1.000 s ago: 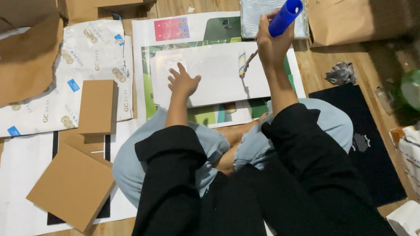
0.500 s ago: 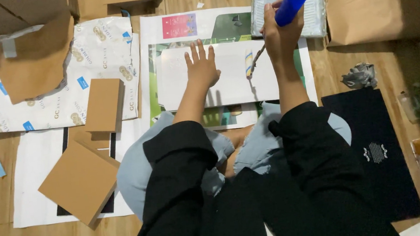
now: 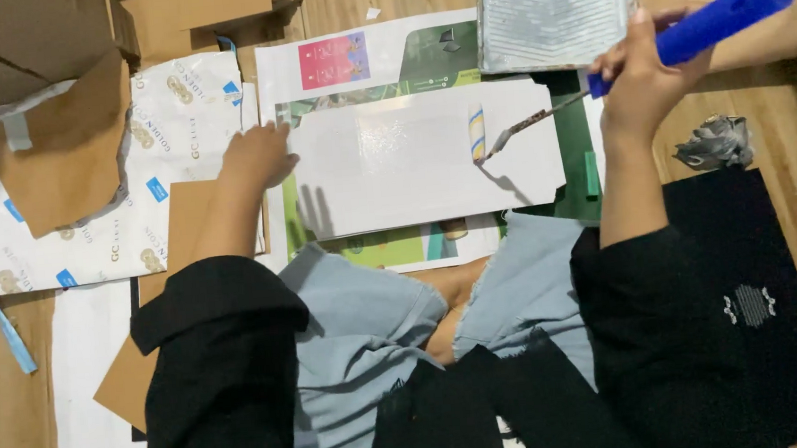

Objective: Assembling a folder by applying glue to a base sheet with a roller and attaching cardboard panels.

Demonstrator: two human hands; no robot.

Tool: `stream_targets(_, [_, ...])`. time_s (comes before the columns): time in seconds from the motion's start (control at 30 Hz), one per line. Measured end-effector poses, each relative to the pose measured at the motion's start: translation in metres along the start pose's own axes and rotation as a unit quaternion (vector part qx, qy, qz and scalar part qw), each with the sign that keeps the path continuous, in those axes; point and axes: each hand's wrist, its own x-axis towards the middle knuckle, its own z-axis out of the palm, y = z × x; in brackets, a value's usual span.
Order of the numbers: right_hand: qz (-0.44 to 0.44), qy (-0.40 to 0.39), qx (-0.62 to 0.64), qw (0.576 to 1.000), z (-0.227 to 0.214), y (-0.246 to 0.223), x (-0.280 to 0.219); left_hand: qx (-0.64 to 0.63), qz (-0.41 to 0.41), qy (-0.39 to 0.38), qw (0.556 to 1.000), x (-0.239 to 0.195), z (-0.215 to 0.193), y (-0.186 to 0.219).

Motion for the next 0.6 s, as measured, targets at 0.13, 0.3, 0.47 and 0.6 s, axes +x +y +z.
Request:
stream_targets(0.13, [0.029,0.052,0.017,0.998,-0.006,-0.003,0.006,-0.034,-0.066,-0.042,0.996,0.003,0.028,-0.033])
stream_targets(0.3, [-0.006,0.065,0.059,0.996,-0.020,0.019,0.020,-0.098,-0.077,-0.094,0.988,-0.001,0.069,-0.019])
stream_targets(0.47, [0.012,0.086,0.013,0.996,-0.034,0.027,0.028,-0.103,0.005,-0.085,0.991,0.004,0.099,-0.013])
stream_targets(0.6, [0.030,0.088,0.023,0.995,-0.031,0.028,0.031,-0.128,0.023,-0.063,0.990,0.007,0.095,-0.021])
